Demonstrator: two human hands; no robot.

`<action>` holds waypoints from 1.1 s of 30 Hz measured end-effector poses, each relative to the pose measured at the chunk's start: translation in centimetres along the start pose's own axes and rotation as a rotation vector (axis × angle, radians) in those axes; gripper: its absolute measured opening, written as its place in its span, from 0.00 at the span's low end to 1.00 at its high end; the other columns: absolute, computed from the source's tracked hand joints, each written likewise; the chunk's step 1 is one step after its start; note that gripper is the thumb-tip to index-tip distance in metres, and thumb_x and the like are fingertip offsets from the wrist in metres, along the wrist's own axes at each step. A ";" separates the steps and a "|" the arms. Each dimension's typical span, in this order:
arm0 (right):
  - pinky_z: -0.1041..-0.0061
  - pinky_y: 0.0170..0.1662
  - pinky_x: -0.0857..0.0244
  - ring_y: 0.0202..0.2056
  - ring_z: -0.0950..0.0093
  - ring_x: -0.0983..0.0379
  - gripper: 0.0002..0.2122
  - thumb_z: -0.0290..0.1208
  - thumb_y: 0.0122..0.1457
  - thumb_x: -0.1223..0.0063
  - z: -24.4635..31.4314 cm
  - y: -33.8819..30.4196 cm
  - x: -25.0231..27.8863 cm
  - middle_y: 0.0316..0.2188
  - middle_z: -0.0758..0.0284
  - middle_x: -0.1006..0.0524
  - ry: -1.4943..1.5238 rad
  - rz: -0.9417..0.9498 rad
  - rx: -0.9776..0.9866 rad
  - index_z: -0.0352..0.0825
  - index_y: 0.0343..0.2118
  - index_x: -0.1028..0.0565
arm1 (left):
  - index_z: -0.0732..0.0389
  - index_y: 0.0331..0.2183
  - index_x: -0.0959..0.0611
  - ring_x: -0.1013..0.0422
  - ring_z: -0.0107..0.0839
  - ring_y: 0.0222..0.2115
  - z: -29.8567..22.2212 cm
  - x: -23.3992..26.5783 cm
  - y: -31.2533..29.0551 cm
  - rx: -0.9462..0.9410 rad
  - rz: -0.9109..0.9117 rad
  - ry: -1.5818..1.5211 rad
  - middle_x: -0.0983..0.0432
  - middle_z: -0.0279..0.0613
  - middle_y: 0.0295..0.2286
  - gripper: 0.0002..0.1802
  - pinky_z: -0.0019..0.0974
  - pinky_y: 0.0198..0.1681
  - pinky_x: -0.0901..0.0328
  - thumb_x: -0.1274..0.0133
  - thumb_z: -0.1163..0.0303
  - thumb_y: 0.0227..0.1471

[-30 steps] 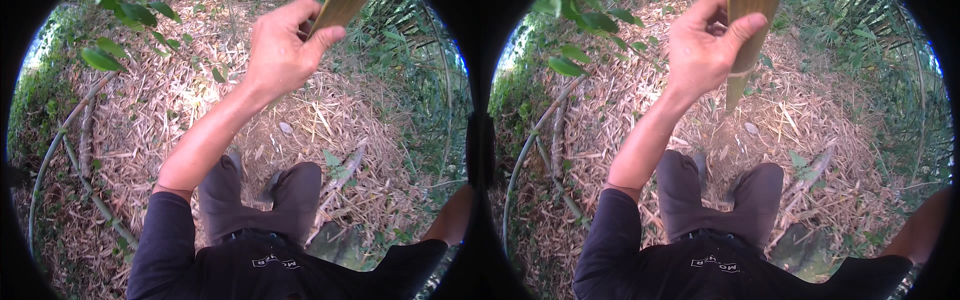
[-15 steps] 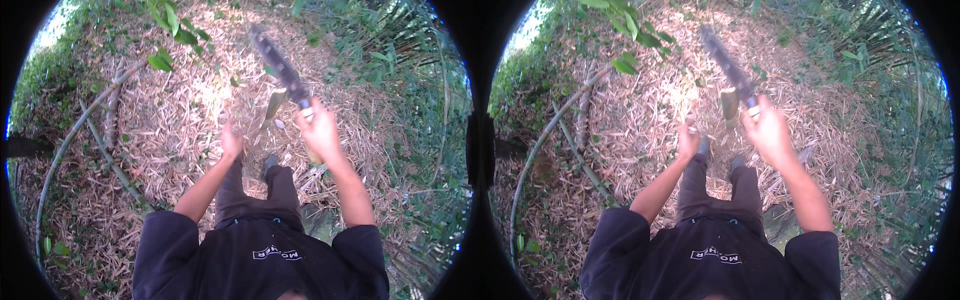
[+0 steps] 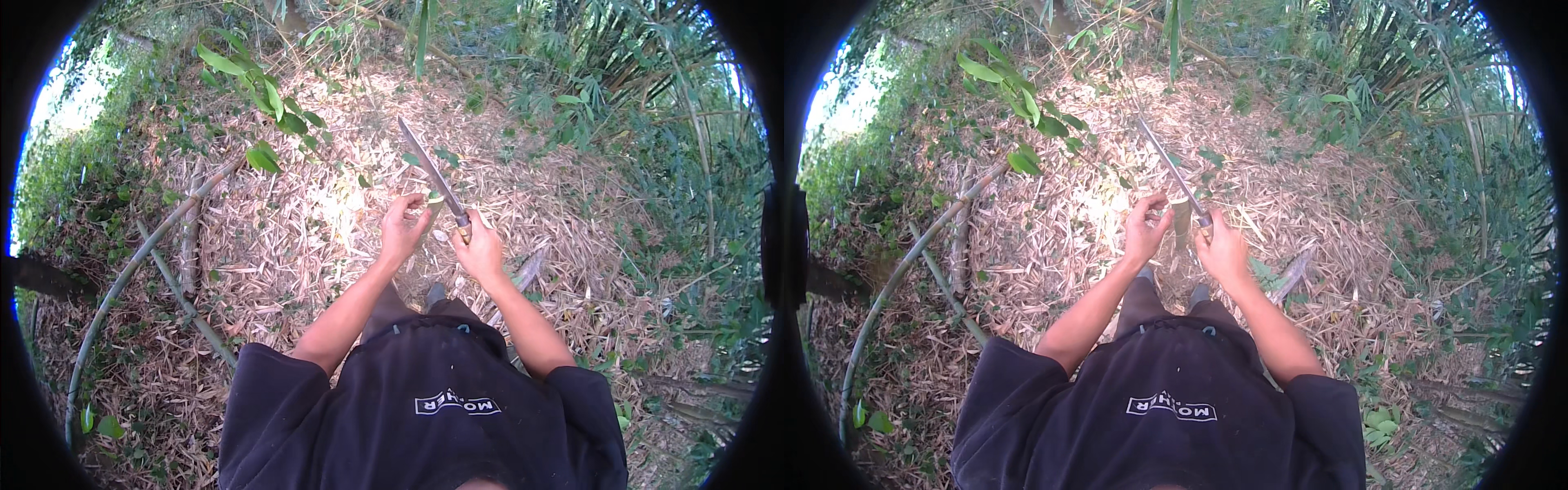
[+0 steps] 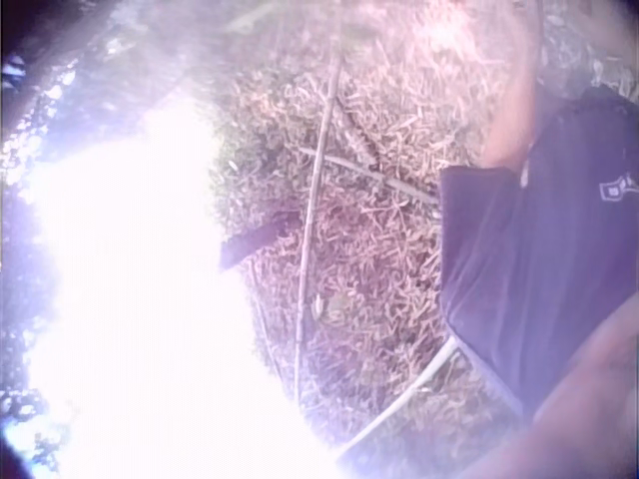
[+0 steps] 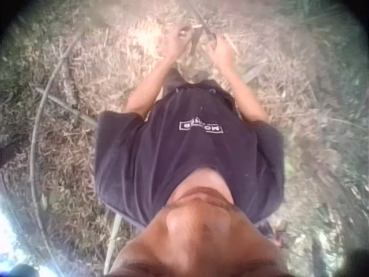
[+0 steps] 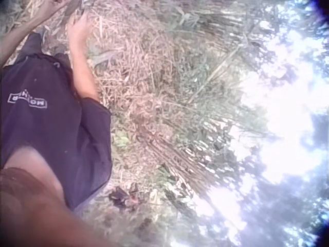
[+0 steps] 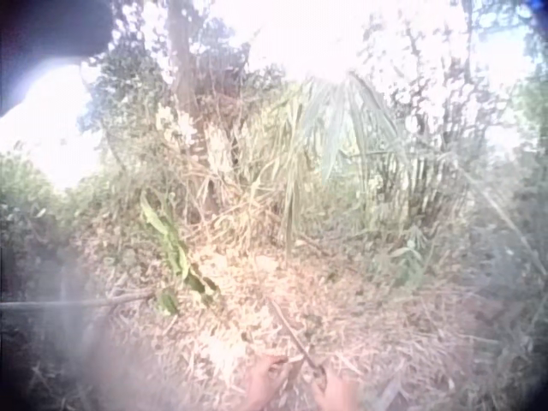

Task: The person sits on the ground in a bamboo grove and uses a machete to split a large green bamboo stalk. They first use a wooden stick to pry open a cut in the stalk, then strike the stalk with the machete to split it into long, thin strips.

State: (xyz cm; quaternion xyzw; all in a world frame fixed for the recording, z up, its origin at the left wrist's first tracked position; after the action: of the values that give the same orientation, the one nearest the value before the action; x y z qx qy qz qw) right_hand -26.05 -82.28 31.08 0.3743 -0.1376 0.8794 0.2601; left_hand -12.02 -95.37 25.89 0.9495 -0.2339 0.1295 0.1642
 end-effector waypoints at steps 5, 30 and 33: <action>0.56 0.35 0.30 0.30 0.52 0.20 0.17 0.32 0.55 0.42 -1.5 -2.3 -1.5 0.25 0.54 0.21 0.288 -0.125 -0.005 0.35 0.47 0.26 | 0.65 0.38 0.13 0.22 0.29 0.36 -2.8 -0.7 -1.0 0.102 -0.055 -0.095 0.18 0.44 0.38 0.07 0.31 0.39 0.27 0.36 0.76 0.55; 0.55 0.31 0.30 0.26 0.51 0.21 0.21 0.32 0.56 0.41 1.2 -4.3 0.9 0.21 0.53 0.21 0.087 -0.033 0.101 0.34 0.52 0.27 | 0.68 0.28 0.12 0.22 0.29 0.25 -1.4 -0.2 -3.4 0.408 -0.253 -0.130 0.17 0.44 0.24 0.11 0.34 0.32 0.28 0.34 0.68 0.52; 0.54 0.31 0.30 0.26 0.50 0.21 0.20 0.33 0.57 0.42 1.2 -4.2 0.6 0.21 0.52 0.21 0.063 -0.020 0.081 0.35 0.53 0.27 | 0.68 0.28 0.12 0.22 0.31 0.25 -1.3 0.2 -3.2 0.399 -0.265 -0.094 0.18 0.45 0.24 0.11 0.35 0.32 0.28 0.33 0.67 0.51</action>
State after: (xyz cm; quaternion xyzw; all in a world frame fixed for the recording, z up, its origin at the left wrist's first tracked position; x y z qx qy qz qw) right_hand -23.34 -79.11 32.53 0.3579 -0.0898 0.8931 0.2575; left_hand -10.54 -92.26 26.33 0.9905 -0.0844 0.1061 -0.0224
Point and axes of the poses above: each hand's wrist, its own y-axis towards the middle knuckle, its own x-axis out of the back of the hand, z = x × y, the point moved 2 cm from there along y, towards the middle knuckle
